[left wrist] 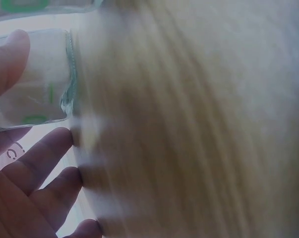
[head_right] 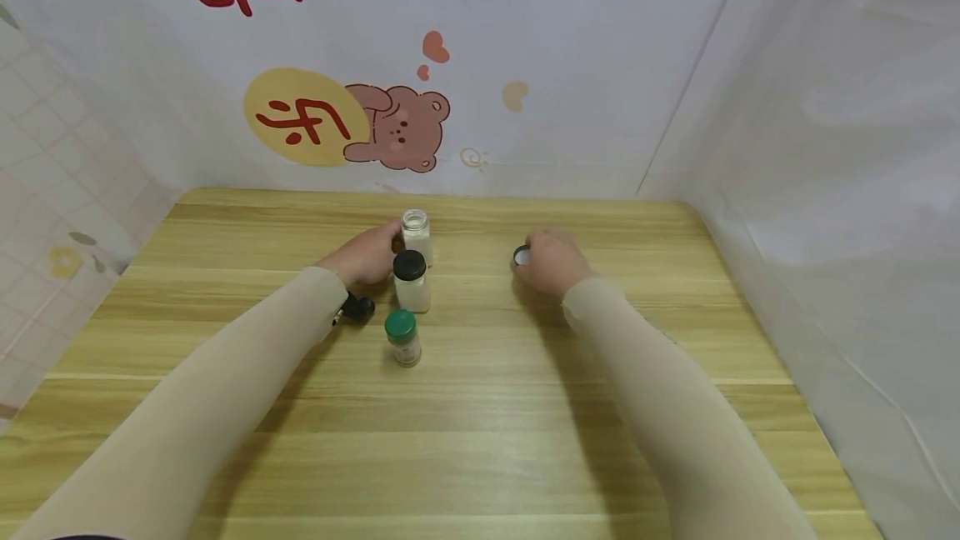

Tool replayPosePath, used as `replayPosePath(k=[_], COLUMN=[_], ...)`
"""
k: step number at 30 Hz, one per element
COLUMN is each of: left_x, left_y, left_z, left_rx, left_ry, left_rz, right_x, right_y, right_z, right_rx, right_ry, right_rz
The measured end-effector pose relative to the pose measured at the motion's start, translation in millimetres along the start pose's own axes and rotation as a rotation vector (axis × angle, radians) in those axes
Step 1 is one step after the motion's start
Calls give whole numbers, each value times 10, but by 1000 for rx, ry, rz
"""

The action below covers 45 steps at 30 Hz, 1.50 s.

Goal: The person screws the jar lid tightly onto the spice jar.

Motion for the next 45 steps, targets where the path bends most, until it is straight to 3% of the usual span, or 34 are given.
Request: replayPosePath(k=[22,36,45], left_x=[-11,1,3], left_y=[-3,3,5], left_z=[11,12,16], left_rx=[8,-5,-4], left_ry=[-10,-11,-4], left_rz=[-3,-14,-10], right_x=[-346,-530,-637], right_y=[124,214,249], right_z=[-3,-72,-126], right_rx=[91,60,99], right_ry=[72,90,105], right_rz=[-80,-144,-157])
Point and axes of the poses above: each hand's wrist, its own z-axis away from the middle knuckle, its own y-axis out of the back of the hand, x = y × z, the point moved 2 cm from there along -z, towards the middle knuckle, and after that the axes turned 10 degrees about z, right-handed, at the moved point
